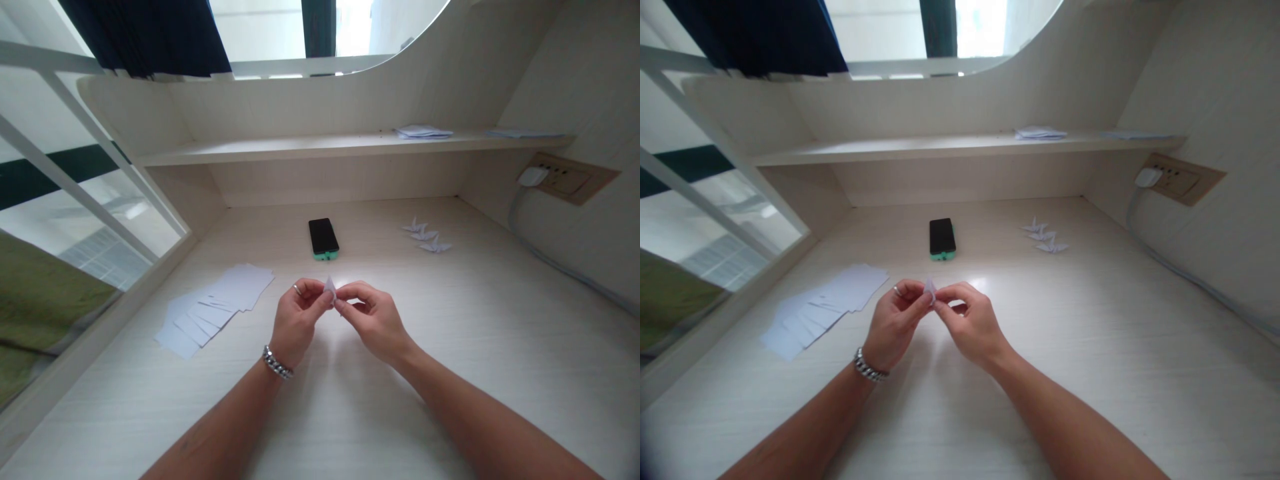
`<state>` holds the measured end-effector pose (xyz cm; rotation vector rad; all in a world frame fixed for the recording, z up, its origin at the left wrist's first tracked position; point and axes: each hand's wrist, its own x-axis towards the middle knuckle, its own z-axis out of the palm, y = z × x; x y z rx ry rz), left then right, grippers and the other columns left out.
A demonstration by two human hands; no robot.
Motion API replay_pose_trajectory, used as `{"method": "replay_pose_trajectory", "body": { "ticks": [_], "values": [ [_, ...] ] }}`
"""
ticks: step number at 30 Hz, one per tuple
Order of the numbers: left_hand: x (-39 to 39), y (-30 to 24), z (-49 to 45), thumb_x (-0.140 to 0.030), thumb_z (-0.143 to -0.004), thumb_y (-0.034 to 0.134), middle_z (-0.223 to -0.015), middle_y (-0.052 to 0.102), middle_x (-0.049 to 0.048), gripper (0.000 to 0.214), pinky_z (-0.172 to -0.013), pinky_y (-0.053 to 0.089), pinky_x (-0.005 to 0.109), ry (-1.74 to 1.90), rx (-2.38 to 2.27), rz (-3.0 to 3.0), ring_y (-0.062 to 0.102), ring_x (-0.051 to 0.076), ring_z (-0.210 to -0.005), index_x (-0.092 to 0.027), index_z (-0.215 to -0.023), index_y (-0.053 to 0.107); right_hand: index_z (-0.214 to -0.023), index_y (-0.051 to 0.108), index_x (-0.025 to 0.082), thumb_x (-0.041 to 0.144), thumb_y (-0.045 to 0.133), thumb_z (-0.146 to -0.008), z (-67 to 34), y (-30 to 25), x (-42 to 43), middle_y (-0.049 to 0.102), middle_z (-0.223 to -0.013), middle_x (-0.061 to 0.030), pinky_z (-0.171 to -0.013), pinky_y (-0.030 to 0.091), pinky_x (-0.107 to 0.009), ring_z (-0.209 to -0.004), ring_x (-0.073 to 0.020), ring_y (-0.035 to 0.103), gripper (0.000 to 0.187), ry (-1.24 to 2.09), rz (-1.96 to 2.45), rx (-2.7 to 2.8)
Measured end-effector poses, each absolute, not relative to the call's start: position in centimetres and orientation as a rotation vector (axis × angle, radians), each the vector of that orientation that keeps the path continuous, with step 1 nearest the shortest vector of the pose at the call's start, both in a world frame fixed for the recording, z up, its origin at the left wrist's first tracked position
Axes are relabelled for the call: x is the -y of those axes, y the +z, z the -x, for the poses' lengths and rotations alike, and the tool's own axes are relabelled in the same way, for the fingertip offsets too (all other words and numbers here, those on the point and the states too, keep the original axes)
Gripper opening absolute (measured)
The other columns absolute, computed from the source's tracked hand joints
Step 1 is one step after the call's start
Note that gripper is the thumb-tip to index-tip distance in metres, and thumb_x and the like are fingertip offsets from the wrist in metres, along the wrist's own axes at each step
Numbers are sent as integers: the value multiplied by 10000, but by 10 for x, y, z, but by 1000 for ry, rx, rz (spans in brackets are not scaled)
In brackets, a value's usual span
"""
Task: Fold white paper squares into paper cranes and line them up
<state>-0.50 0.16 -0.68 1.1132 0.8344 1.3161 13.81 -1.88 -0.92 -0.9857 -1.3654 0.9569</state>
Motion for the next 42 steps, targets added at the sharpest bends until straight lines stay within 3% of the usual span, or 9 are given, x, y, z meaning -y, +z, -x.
{"method": "replay_pose_trajectory", "body": {
  "ticks": [42],
  "values": [
    [1, -2, 1, -257, -642, 821, -674, 655, 12, 230, -627, 491, 247, 1220, -901, -1227, 598, 118, -618, -133, -732, 649, -776, 747, 174, 273, 750, -698, -138, -6, 15, 742, -768, -53, -639, 565, -313, -686, -197, 689, 126, 1026, 1031, 1117]
  ]
}}
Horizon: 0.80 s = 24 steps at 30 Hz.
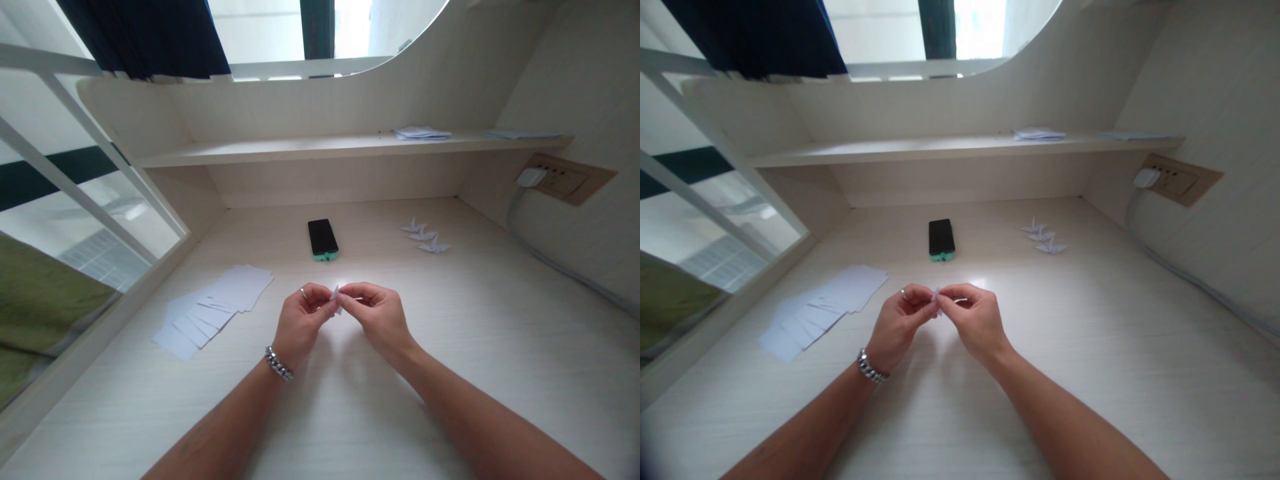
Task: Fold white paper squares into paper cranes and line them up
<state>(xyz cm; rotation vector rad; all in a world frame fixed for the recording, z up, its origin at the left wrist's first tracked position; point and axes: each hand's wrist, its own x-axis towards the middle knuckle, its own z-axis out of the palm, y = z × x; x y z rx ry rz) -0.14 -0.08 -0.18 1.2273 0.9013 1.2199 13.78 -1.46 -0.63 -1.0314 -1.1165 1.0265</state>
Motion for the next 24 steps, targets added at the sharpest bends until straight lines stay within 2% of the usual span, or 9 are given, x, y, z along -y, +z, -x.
{"method": "replay_pose_trajectory", "body": {
  "ticks": [24],
  "values": [
    [2, -1, 1, -236, -666, 792, -663, 655, 22, 180, -616, 489, 251, 1228, -959, -1303, 607, 130, -618, -135, -705, 649, -772, 728, 168, 314, 746, -697, -141, -6, 12, 737, -755, -54, -639, 546, -315, -680, -195, 678, 166, 1012, 1087, 1134]
  ]
}}
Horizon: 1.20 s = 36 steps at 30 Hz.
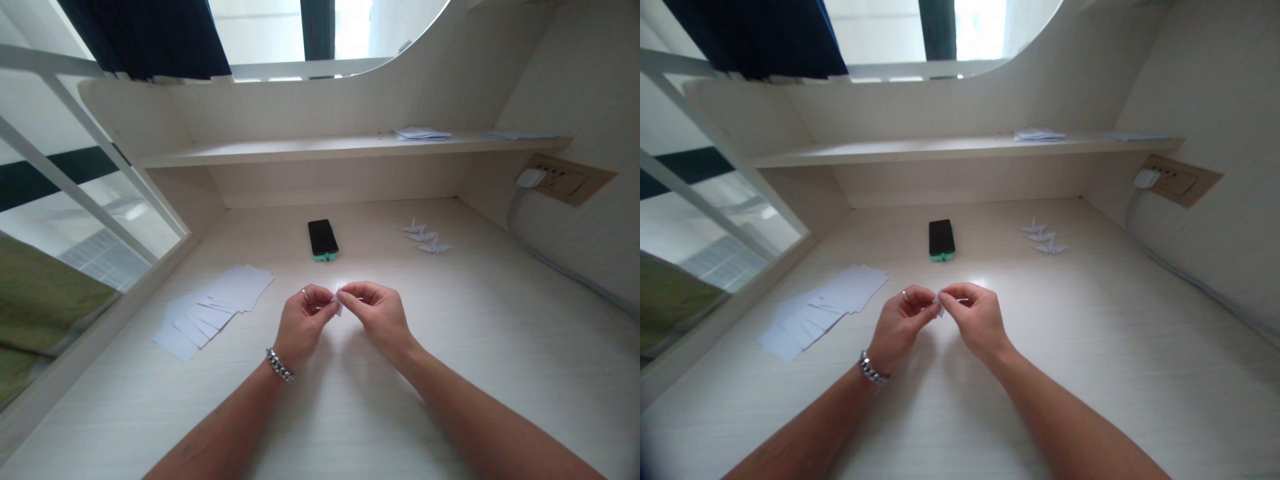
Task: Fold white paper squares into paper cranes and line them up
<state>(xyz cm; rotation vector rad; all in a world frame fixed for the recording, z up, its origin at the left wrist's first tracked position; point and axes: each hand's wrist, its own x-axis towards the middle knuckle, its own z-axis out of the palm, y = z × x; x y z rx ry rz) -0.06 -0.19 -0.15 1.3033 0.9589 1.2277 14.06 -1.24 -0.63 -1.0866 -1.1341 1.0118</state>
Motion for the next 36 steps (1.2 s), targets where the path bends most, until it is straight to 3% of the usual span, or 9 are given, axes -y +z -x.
{"method": "replay_pose_trajectory", "body": {
  "ticks": [14, 23, 29, 36],
  "values": [
    [3, -4, -1, -179, -664, 781, -750, 667, 12, 219, -643, 531, 251, 1273, -1000, -1302, 647, 134, -667, -149, -824, 634, -770, 639, 175, 297, 761, -699, -143, -10, 10, 671, -753, -30, -636, 510, -289, -695, -167, 629, 186, 997, 1012, 1124],
    [7, -6, 3, -212, -715, 752, -811, 675, 28, 208, -689, 539, 272, 1332, -1086, -1515, 654, 153, -738, -170, -882, 636, -988, 699, 171, 294, 733, -731, -148, -12, 8, 710, -927, -79, -730, 526, -323, -866, -206, 647, 286, 1140, 980, 1258],
    [6, -8, 4, -228, -747, 726, -812, 675, 27, 185, -694, 534, 290, 1311, -1111, -1632, 654, 158, -737, -171, -897, 634, -812, 720, 169, 314, 734, -735, -150, -13, 5, 717, -814, -62, -730, 518, -321, -780, -194, 649, 164, 1149, 979, 1321],
    [6, -6, 4, -224, -751, 719, -815, 669, 33, 181, -696, 534, 293, 1261, -1126, -1629, 647, 154, -733, -161, -896, 631, -745, 711, 173, 320, 750, -718, -151, -12, 5, 711, -748, -50, -674, 500, -299, -710, -181, 639, 155, 1128, 1023, 1311]
  ]
}}
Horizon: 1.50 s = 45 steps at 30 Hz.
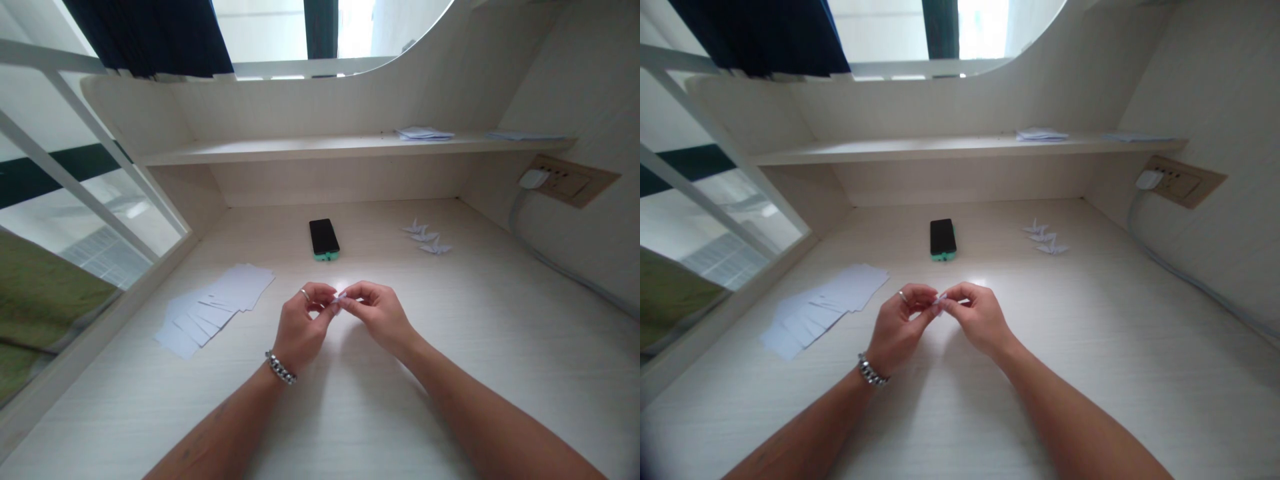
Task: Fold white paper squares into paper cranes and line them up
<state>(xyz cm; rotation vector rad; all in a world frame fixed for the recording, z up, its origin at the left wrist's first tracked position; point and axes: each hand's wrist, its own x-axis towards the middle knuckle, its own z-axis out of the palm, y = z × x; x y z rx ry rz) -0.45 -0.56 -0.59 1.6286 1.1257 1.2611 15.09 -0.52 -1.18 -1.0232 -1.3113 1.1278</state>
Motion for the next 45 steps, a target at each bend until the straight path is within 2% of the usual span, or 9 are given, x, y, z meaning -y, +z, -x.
{"method": "replay_pose_trajectory", "body": {
  "ticks": [7, 18, 23, 29, 39, 45],
  "values": [
    [5, -6, 6, -229, -741, 728, -816, 665, 39, 209, -697, 537, 291, 1224, -1095, -1581, 644, 155, -743, -155, -909, 627, -761, 706, 163, 325, 740, -726, -153, -9, 5, 702, -733, -47, -656, 488, -298, -690, -174, 623, 170, 1162, 990, 1303],
    [3, -9, 2, -189, -713, 740, -799, 687, 31, 237, -722, 532, 264, 1159, -964, -1395, 665, 148, -764, -156, -903, 602, -753, 680, 160, 353, 677, -789, -153, -10, 6, 669, -714, -41, -636, 459, -292, -668, -161, 584, 196, 947, 1106, 1320],
    [2, -8, 3, -207, -690, 766, -760, 693, 26, 282, -689, 524, 251, 1178, -975, -1320, 666, 144, -729, -155, -897, 583, -860, 675, 160, 365, 724, -734, -153, -13, 3, 680, -783, -47, -672, 475, -301, -736, -177, 610, 246, 1116, 1050, 1318],
    [1, -9, 5, -245, -717, 754, -714, 682, 25, 299, -663, 517, 265, 1169, -1039, -1416, 665, 153, -697, -157, -936, 570, -693, 652, 165, 299, 687, -754, -151, -14, 3, 637, -681, -17, -638, 454, -283, -662, -151, 567, 152, 1100, 1105, 1434],
    [7, -4, 3, -217, -705, 753, -704, 634, -9, 271, -651, 510, 248, 1223, -1123, -1492, 641, 135, -681, -170, -882, 553, -714, 666, 164, 307, 692, -747, -153, -10, 5, 649, -707, -26, -646, 457, -283, -687, -161, 574, 149, 1127, 1066, 1420],
    [6, -3, 4, -210, -710, 746, -713, 630, -7, 271, -651, 508, 251, 1215, -1098, -1501, 641, 136, -685, -170, -886, 545, -665, 648, 171, 300, 703, -734, -154, -10, 5, 630, -671, -14, -615, 439, -274, -655, -155, 556, 157, 1073, 1100, 1423]
  ]
}}
